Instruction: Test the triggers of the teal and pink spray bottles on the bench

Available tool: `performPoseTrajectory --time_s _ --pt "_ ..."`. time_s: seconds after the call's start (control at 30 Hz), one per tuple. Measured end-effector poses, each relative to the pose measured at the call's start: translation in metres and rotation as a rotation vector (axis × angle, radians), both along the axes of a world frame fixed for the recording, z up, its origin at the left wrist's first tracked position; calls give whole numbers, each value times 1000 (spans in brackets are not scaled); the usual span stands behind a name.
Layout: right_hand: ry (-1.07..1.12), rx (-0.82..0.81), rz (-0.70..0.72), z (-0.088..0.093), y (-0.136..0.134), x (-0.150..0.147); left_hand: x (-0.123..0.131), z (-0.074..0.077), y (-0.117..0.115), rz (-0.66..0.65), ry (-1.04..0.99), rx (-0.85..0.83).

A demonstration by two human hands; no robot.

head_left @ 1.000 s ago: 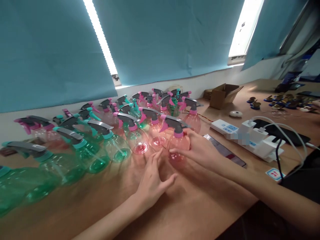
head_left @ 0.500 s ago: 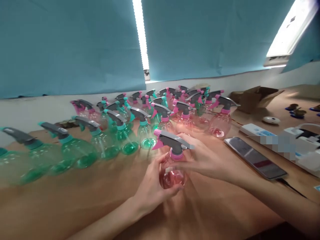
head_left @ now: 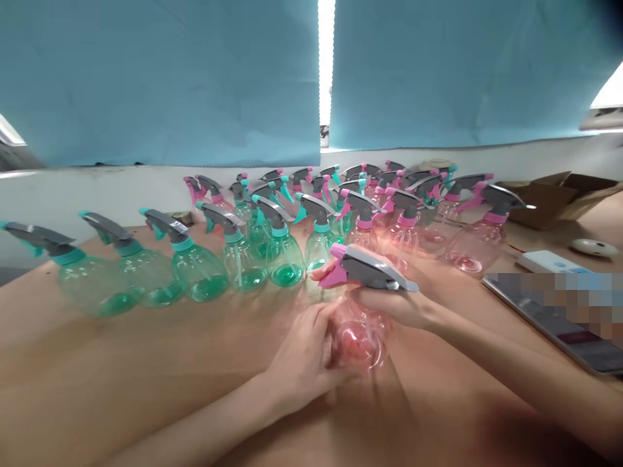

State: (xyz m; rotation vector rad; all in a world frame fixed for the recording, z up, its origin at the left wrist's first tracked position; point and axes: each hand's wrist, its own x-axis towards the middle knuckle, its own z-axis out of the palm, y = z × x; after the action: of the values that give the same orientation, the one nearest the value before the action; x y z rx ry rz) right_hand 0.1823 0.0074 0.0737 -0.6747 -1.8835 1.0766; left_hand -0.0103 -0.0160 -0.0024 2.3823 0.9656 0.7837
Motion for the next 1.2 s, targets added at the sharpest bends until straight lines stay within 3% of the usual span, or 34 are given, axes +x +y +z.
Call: performPoseTrajectory --time_s 0.1,0.3,0.7,0.97,1.2 --pt "-64 0 -95 -1 2 5 -8 -2 6 9 166 118" --pt "-23 -13 -228 -6 8 8 -8 -3 6 121 345 134" --pt "60 -44 -219 -13 12 10 -5 -3 5 139 413 170" --pt "187 2 -124 -11 10 3 -5 -4 7 126 434 181" --pt "143 -7 -191 -16 10 5 -5 -2 7 120 477 174"
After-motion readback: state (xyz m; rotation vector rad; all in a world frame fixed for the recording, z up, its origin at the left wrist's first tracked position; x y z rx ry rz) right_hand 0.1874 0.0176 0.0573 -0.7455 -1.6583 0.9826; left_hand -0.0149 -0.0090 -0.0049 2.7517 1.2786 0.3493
